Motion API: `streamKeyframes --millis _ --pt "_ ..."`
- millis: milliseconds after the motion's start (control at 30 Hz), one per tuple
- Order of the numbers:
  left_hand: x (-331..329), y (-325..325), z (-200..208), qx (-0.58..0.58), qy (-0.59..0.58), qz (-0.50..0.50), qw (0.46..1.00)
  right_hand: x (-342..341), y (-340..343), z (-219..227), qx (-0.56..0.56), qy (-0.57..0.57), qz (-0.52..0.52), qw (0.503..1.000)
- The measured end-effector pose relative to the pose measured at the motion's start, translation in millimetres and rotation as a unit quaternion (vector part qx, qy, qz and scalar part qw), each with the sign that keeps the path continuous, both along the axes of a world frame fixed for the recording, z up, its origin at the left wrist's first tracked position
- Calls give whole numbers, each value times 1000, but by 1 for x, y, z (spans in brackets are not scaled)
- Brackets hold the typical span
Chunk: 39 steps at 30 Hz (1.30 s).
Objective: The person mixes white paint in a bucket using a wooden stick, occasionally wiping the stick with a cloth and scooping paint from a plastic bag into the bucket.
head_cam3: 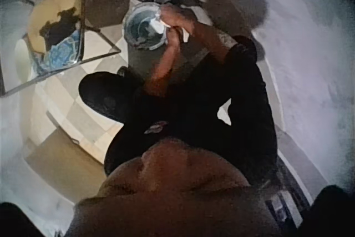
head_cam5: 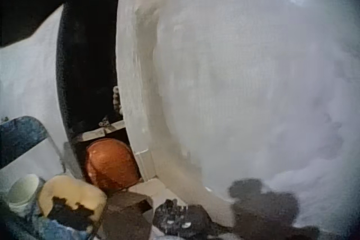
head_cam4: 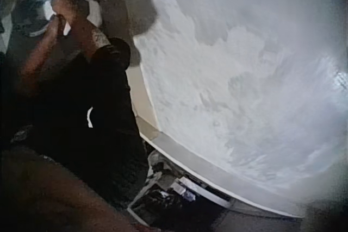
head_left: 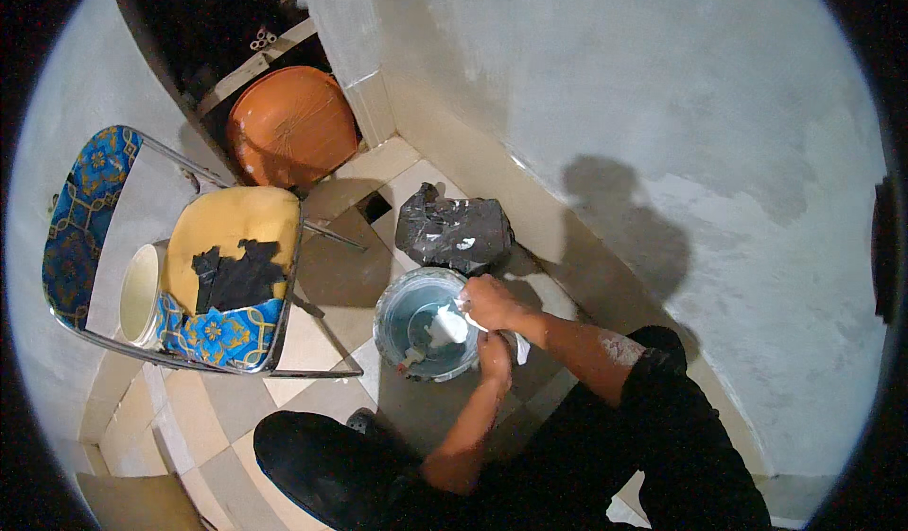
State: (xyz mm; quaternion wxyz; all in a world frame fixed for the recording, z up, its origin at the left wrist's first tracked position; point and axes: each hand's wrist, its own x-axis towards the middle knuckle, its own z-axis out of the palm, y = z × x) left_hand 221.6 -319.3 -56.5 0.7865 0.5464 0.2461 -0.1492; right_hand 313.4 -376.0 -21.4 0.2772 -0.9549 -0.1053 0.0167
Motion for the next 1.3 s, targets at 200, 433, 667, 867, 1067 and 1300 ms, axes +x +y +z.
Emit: streamKeyframes --millis 200,433,667,867,1067,1300 --pt "31 8 -24 26 -21 -153 988 -1 -33 89 -113 -73 36 990" --pt "40 -21 -5 115 -89 -325 934 -11 -126 68 -151 24 -89 984" --pt "113 36 22 363 -370 -467 717 21 -139 11 -56 79 -211 973" --pt "134 102 128 468 -307 -546 623 41 -124 24 -41 143 -228 962" --pt "123 138 172 616 -220 -562 507 96 -96 -29 63 65 -238 967" --pt "137 233 48 549 -257 -456 651 103 -46 -8 234 194 -69 950"
